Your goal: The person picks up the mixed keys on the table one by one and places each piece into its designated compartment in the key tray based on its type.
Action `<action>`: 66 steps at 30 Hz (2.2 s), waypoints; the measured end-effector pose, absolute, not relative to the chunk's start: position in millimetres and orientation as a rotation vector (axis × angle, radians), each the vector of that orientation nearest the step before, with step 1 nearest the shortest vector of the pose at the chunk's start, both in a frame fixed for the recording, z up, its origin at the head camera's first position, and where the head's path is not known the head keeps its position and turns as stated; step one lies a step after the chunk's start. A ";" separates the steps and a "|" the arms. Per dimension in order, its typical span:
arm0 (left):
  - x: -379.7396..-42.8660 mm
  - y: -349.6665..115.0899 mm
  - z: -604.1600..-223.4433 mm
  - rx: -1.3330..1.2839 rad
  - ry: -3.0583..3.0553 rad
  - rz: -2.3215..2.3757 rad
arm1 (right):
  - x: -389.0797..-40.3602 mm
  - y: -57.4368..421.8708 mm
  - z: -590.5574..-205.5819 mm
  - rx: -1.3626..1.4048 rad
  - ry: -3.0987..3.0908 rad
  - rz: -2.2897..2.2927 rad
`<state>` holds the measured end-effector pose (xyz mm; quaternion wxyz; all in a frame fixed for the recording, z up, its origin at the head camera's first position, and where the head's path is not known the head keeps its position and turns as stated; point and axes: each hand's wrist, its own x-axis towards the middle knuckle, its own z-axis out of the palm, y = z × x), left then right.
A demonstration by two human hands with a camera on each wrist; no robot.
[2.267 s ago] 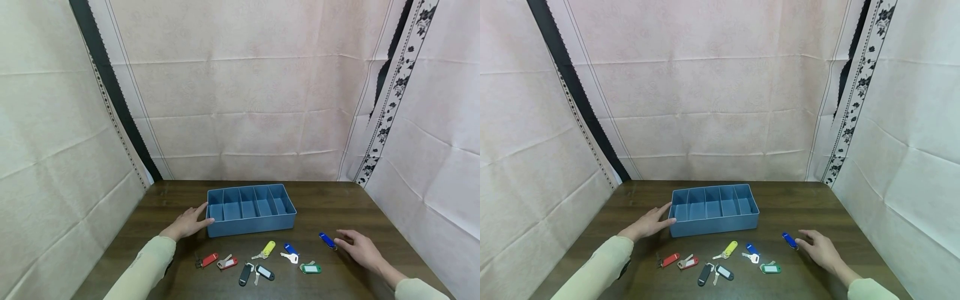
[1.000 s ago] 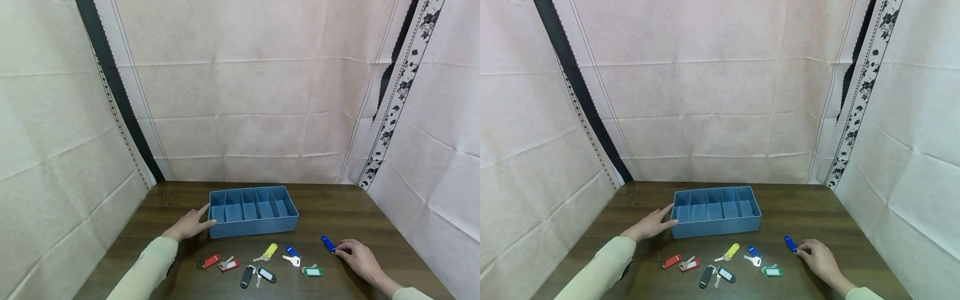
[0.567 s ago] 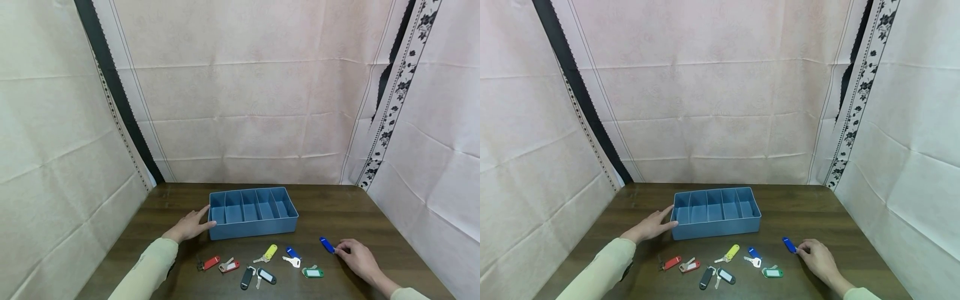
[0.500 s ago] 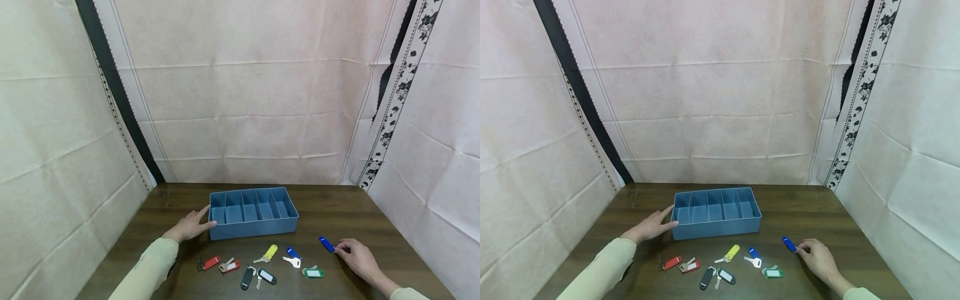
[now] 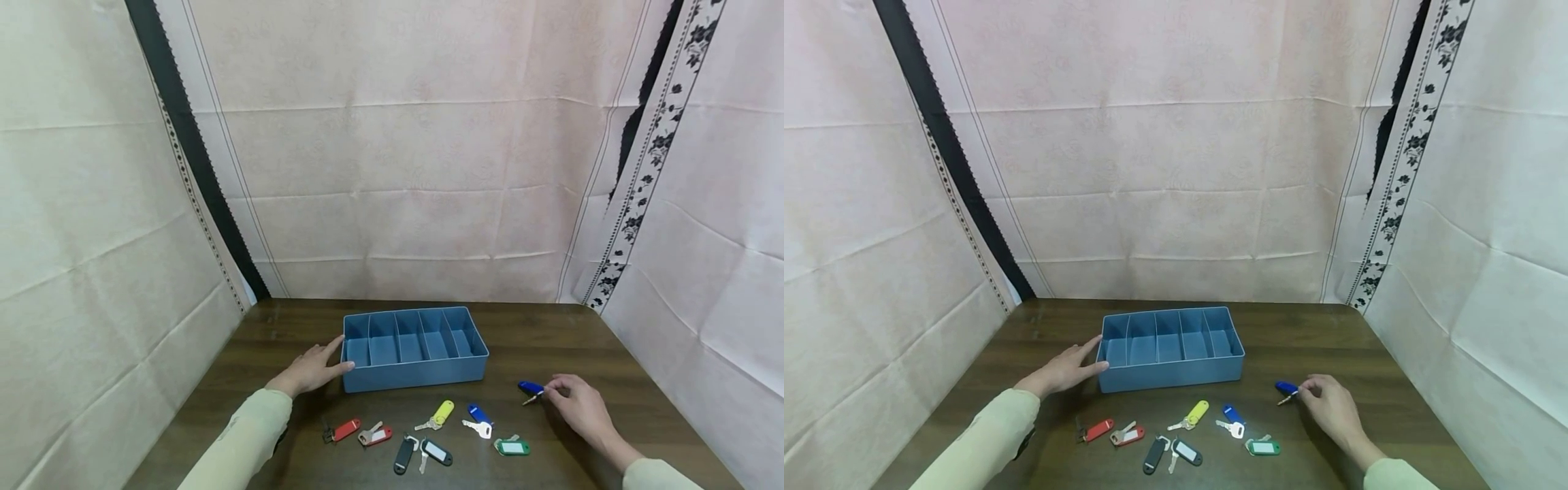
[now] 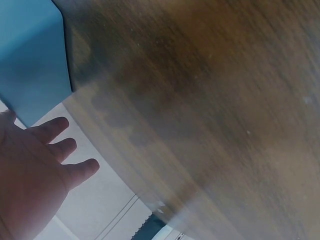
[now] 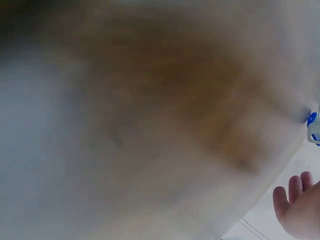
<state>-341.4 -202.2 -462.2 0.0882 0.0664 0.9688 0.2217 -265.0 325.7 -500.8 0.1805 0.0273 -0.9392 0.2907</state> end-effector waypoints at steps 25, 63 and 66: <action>-341.5 -205.0 -461.2 0.282 2.869 0.669 | -293.2 288.5 -464.6 0.044 -2.571 0.996; -345.7 -208.1 -466.6 0.281 2.859 0.703 | -355.2 213.6 -411.5 -0.079 -2.306 1.207; -345.7 -208.6 -466.8 0.276 2.858 0.704 | -360.4 206.1 -411.7 -0.083 -2.299 1.227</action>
